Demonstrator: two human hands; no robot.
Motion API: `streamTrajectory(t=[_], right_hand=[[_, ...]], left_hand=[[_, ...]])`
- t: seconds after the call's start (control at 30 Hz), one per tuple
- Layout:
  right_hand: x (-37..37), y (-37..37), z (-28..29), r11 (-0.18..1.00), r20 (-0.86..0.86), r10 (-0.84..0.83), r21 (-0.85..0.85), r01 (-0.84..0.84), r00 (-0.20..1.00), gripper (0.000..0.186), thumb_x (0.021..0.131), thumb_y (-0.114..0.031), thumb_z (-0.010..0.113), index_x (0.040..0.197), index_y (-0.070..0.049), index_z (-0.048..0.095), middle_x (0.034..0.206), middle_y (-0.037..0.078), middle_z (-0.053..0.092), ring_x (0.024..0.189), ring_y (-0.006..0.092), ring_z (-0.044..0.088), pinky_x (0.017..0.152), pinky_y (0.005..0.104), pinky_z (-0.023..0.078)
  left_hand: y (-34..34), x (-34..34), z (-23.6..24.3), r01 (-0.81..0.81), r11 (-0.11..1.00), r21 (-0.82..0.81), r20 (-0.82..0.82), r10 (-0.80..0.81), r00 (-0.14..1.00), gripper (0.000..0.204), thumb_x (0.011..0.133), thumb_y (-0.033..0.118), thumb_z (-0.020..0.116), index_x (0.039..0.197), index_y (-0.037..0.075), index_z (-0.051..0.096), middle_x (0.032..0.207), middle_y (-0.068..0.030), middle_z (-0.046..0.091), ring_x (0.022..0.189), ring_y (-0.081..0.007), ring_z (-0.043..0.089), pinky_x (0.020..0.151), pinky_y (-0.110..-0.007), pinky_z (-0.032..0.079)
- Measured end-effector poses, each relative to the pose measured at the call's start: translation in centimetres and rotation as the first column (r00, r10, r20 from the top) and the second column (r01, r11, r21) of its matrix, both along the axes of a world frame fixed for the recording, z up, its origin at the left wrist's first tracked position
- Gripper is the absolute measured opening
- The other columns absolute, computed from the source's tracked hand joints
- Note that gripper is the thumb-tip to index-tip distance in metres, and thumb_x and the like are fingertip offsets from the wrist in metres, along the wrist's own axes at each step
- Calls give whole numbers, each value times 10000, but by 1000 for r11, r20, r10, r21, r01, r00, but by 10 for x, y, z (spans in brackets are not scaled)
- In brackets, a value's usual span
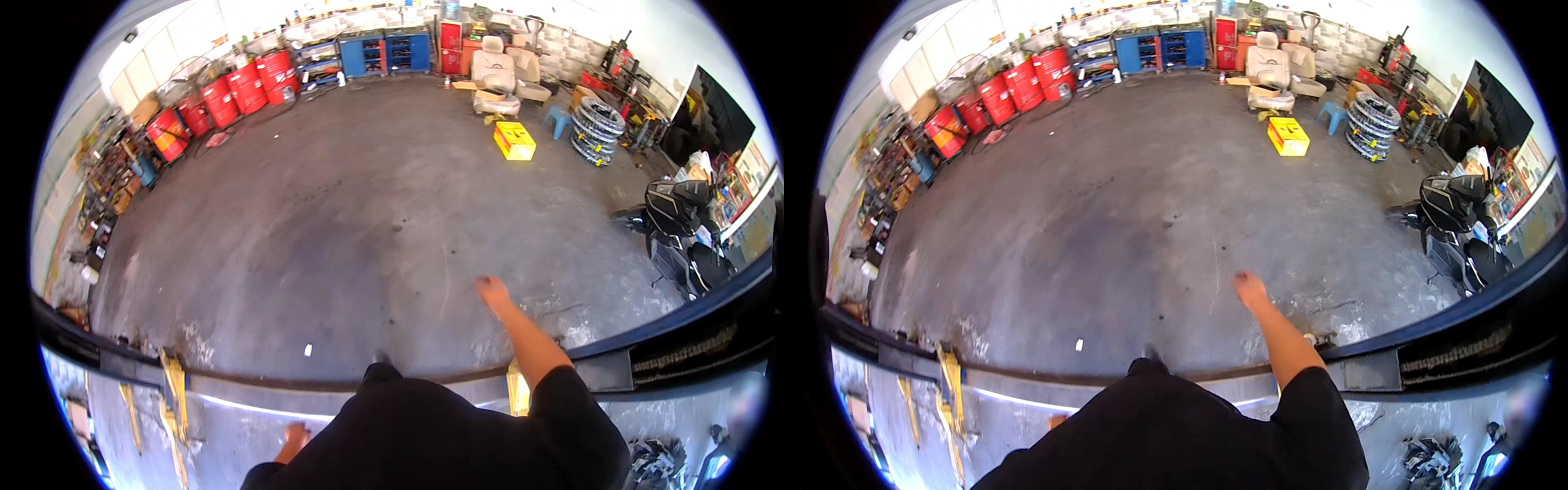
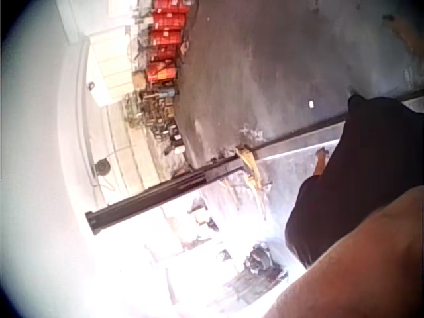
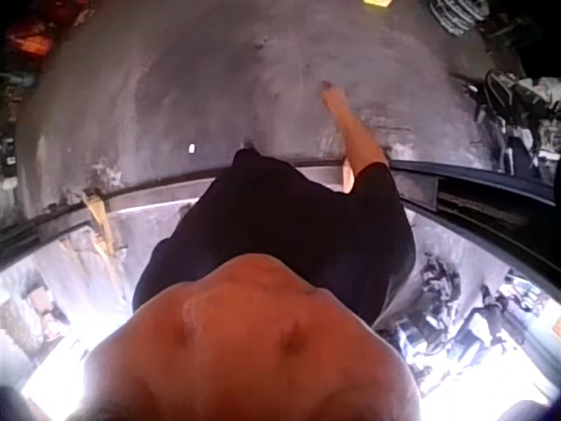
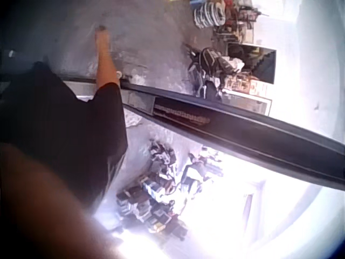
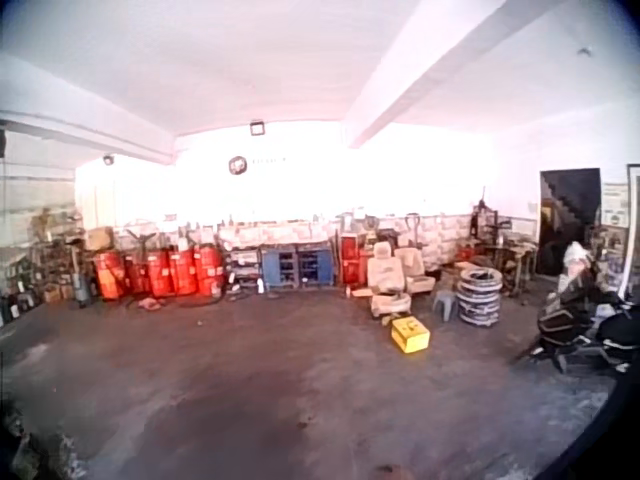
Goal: The person works on a car engine, first reaching into the compartment to handle components near the timing belt area and then using a power tool to fasten a component.
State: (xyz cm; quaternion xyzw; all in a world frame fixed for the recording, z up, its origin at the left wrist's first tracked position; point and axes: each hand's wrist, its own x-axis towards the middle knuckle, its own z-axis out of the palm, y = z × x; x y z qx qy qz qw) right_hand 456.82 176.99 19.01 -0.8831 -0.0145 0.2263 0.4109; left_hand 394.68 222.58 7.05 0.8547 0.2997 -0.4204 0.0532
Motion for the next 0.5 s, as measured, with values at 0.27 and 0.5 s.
streamTrajectory(t=[0.27,0.5], right_hand=[[157,226,65,814,112,581,-84,-574,806,419,952,-418,603,1234,-114,669,1132,145,710,1014,315,677,905,438,526],[187,118,-194,609,-456,324,-570,-551,829,497,930,-434,588,1276,-80,639,1229,223,657,1170,384,620,957,495,511]], left_hand=[[117,218,-44,-162,971,-174,-69,152,986,300,906,296,532,1064,126,723,1076,-132,715,1032,-351,668,853,-485,533],[335,566,-50,3,991,-136,353,45,935,314,959,268,469,1034,106,727,1034,-156,716,991,-379,671,842,-493,525]])
